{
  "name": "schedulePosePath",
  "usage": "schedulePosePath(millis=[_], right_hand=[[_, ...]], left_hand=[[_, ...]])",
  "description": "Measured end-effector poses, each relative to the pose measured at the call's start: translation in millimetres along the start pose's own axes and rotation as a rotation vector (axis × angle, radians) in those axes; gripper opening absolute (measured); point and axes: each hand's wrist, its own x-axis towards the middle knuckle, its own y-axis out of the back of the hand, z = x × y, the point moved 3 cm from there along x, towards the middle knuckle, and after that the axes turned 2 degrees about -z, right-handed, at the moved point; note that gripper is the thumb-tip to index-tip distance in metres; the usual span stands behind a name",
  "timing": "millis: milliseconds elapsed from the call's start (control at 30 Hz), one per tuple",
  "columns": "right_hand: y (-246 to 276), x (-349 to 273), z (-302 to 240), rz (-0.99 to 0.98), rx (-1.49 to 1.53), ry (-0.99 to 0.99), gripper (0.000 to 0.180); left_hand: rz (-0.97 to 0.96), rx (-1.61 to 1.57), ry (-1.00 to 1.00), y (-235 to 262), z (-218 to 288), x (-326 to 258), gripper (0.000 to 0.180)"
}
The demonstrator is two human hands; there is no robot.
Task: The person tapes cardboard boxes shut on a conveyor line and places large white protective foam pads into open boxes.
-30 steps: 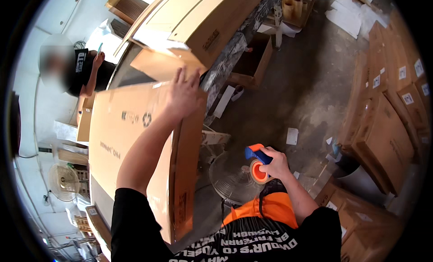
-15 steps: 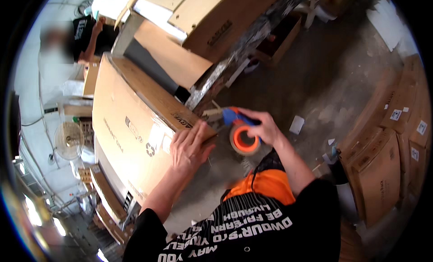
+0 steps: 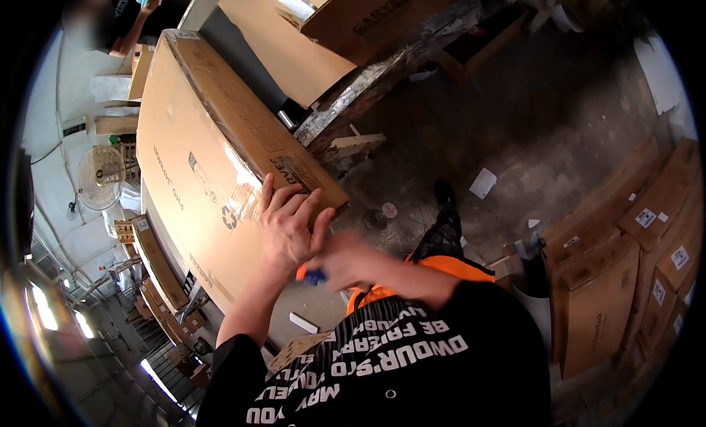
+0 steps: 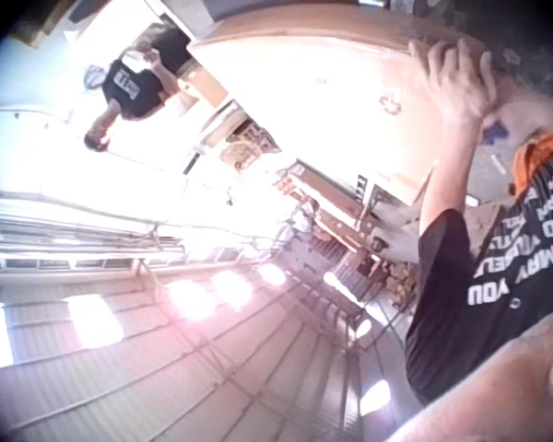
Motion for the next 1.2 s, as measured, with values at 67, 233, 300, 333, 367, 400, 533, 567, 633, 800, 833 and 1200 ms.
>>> schedulePosePath(millis=[67, 233, 300, 333, 367, 400, 533, 567, 633, 800, 833, 1200], right_hand=[[-67.0, 46.7, -20.4, -0.031, -0.335, 0.281, 0.046], [-0.6, -55.7, 94.2, 0.112, 0.574, 0.176, 0.069], [75.0, -84.8, 108.9, 0.416, 0.838, 0.156, 0.070], [108.2, -78.7, 108.1, 0.513, 0.816, 0.210, 0.073], [131.5, -67.1, 115.4, 0.527, 0.750, 0.118, 0.072], [133.5, -39.3, 119.8, 0.423, 0.704, 0.079, 0.071], [57.3, -27.6, 115.0, 0.078, 0.476, 0.064, 0.068], [29.2, -41.6, 112.9, 0.005, 0.403, 0.108, 0.068], [-17.9, -32.7, 80.2, 0.081, 0.309, 0.004, 0.059], [-91.7, 69.3, -4.6, -0.034, -0.182, 0.302, 0.046], [-107.9, 72.6, -10.7, 0.008, -0.173, 0.456, 0.052], [101.2, 8.2, 75.6, 1.114, 0.584, 0.400, 0.092]], left_hand=[[-0.013, 0.006, -0.017, -1.2, 1.2, -1.7, 0.040], [0.094, -0.134, 0.075, -6.3, -12.8, -14.7, 0.079], [0.084, -0.124, 0.062, -10.9, -17.5, -22.5, 0.094], [0.113, -0.124, 0.076, -11.7, -18.3, -23.2, 0.093], [0.152, -0.118, 0.086, -11.5, -18.8, -20.1, 0.093], [0.130, -0.124, 0.085, -12.3, -20.4, -17.6, 0.090], [0.016, -0.050, 0.094, -10.7, -27.4, -26.8, 0.086], [-0.007, -0.020, 0.103, -12.2, -27.6, -29.7, 0.085], [-0.064, 0.038, 0.086, -11.6, -26.1, -28.5, 0.082], [-0.015, -0.076, 0.068, -3.2, -29.7, -27.2, 0.085], [0.053, -0.131, 0.056, -0.5, -32.3, -31.1, 0.085], [0.666, -0.644, 0.060, -12.6, -57.5, -70.0, 0.093]])
